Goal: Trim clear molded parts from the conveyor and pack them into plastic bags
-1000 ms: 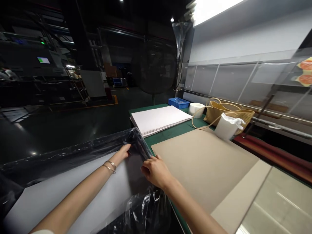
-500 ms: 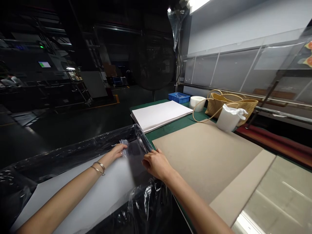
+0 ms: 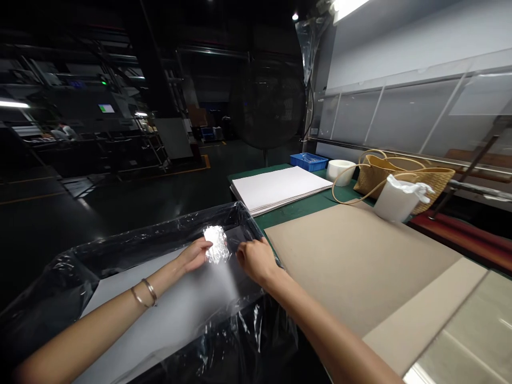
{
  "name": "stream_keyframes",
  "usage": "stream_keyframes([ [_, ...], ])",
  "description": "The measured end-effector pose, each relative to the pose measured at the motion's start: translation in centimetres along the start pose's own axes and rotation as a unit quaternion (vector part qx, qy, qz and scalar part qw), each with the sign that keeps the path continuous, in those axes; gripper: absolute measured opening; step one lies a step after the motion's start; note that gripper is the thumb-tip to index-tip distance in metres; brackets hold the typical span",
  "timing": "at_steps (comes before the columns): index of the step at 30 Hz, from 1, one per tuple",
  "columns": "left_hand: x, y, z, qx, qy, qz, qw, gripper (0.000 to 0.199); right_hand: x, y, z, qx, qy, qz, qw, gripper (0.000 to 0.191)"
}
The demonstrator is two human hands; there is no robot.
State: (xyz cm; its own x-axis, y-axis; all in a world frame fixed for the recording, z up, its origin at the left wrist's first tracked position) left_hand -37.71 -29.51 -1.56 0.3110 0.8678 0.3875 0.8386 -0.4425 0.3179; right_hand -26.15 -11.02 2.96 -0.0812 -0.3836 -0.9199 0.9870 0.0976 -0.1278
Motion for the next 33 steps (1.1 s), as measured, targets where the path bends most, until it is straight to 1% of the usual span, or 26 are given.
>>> stream_keyframes([
  [2, 0.4, 1.9, -0.1, 0.02, 0.001, 0.019, 1.0, 0.024, 0.7, -2.8, 1.6, 0.049, -0.031, 0.018, 0.998, 0.025],
  [4, 0.6, 3.5, -0.1, 0.033, 0.003, 0.032, 0.999, 0.024, 1.7, -5.5, 3.0, 0.085, -0.067, 0.056, 0.992, 0.027],
  [7, -0.2, 5.2, 0.0, 0.046, 0.013, 0.034, 0.998, 0.024, 3.6, -8.1, 4.5, 0.104, -0.127, 0.131, 0.978, 0.024],
  [9, -1.4, 5.8, 0.1, 0.05, 0.023, 0.024, 0.998, 0.024, 4.9, -9.0, 5.1, 0.107, -0.162, 0.168, 0.967, 0.024],
  [12, -4.0, 6.0, 0.2, 0.053, 0.036, -0.003, 0.998, 0.025, 6.5, -10.0, 5.3, 0.114, -0.191, 0.196, 0.955, 0.026],
  [16, -7.3, 5.8, 0.2, 0.046, 0.035, -0.04, 0.998, 0.023, 8.0, -11.7, 4.8, 0.134, -0.189, 0.197, 0.953, 0.028],
  [19, -8.7, 5.6, 0.3, 0.046, 0.026, -0.05, 0.997, 0.023, 8.9, -12.4, 4.1, 0.149, -0.162, 0.176, 0.959, 0.031],
  [22, -9.0, 5.4, 0.6, 0.047, 0.015, -0.053, 0.997, 0.023, 9.8, -12.3, 4.0, 0.139, -0.142, 0.14, 0.97, 0.032],
  [24, -8.8, 5.3, 0.9, 0.052, 0.007, -0.056, 0.997, 0.024, 10.5, -12.2, 4.6, 0.116, -0.144, 0.13, 0.974, 0.032],
  [26, -8.4, 5.3, 1.3, 0.059, 0.0, -0.06, 0.996, 0.026, 11.1, -12.1, 5.8, 0.087, -0.162, 0.152, 0.971, 0.032],
  [29, -7.6, 5.4, 1.8, 0.059, -0.011, -0.063, 0.996, 0.027, 11.9, -12.0, 7.5, 0.05, -0.2, 0.213, 0.955, 0.03],
  [31, -7.4, 5.4, 2.1, 0.052, -0.016, -0.064, 0.996, 0.028, 12.1, -11.9, 7.9, 0.038, -0.22, 0.241, 0.944, 0.028],
  [33, -7.6, 5.3, 2.3, 0.043, -0.016, -0.068, 0.997, 0.027, 12.2, -11.7, 7.6, 0.042, -0.228, 0.256, 0.939, 0.027],
])
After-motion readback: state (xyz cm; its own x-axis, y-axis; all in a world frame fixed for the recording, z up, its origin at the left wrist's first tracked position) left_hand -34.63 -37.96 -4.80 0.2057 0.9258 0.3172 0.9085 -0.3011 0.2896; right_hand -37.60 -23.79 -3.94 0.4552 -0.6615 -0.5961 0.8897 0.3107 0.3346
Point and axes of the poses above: each hand's wrist, its own y-axis away from the middle knuckle, its own x-axis out of the palm, z = x × y, the point moved 1 cm from there along -y, towards the middle knuckle, and after that the axes turned 4 degrees about y, right-handed, at the moved point
